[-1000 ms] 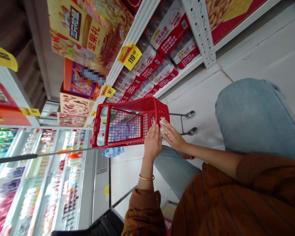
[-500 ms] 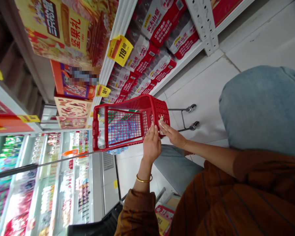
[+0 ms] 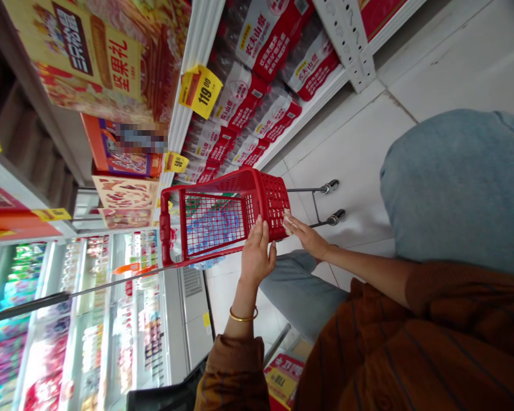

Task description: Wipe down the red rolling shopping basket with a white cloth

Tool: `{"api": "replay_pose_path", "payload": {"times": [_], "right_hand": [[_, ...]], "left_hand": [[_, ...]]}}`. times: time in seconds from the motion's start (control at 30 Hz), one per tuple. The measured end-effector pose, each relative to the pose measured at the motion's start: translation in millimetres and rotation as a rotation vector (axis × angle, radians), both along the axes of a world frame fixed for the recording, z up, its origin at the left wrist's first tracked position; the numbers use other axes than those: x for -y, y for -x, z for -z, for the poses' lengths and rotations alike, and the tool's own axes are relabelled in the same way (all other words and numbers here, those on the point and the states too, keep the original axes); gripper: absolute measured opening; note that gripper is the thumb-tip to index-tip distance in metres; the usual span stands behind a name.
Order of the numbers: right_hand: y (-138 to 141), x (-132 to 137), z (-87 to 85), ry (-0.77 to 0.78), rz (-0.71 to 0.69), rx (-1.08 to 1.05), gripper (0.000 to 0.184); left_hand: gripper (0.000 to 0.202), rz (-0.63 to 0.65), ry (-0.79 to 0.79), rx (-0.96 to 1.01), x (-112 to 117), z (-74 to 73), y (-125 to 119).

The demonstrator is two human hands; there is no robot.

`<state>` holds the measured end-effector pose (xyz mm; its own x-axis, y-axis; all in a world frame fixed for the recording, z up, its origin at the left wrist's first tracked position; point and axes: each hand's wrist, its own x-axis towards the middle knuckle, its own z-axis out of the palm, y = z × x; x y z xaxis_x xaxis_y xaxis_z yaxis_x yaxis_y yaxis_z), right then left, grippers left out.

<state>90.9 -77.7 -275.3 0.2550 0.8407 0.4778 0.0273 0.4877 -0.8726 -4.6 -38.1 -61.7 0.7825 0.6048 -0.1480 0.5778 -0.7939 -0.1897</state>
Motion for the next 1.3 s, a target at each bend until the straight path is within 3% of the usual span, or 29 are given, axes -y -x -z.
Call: {"api": "replay_pose_path", "payload": {"times": [0.17, 0.33, 0.47, 0.53, 0.67, 0.8, 1.0, 1.3], "right_hand": [[1.6, -3.8, 5.4, 0.242, 0.120, -0.130, 0.055], [1.8, -13.5, -2.6, 0.365, 0.133, -0.236, 0.063], [6.5, -18.8, -8.9, 0.390, 0.035, -0.414, 0.063], [8.9, -19.5, -11.4, 0.401, 0.012, -0.498, 0.063], [13.1, -19.1, -13.3, 0.455, 0.092, -0.566, 0.053], [18.4, -21.4, -10.1, 0.563, 0.199, -0.565, 0.058], [19.0, -19.8, -17.3, 0.560, 0.132, -0.496, 0.058], [8.5, -3.0, -61.3, 0.400, 0.039, -0.434, 0.069]], "left_hand": [[0.067, 0.165, 0.013, -0.033, -27.0, -18.8, -4.8], [0.075, 0.147, 0.193, -0.085, -40.2, -11.9, -16.4], [0.071, 0.139, 0.230, -0.149, -41.5, -12.6, -19.4], [0.068, 0.209, 0.242, -0.224, -49.2, -21.1, -22.3], [0.061, 0.480, 0.303, -0.368, -78.9, -35.5, -35.6], [0.057, 0.626, 0.375, -0.388, -100.7, -27.1, -47.6], [0.043, 0.608, 0.409, -0.330, -102.4, -13.7, -45.5], [0.044, 0.550, 0.421, -0.295, -104.2, -14.1, -36.2]]}}
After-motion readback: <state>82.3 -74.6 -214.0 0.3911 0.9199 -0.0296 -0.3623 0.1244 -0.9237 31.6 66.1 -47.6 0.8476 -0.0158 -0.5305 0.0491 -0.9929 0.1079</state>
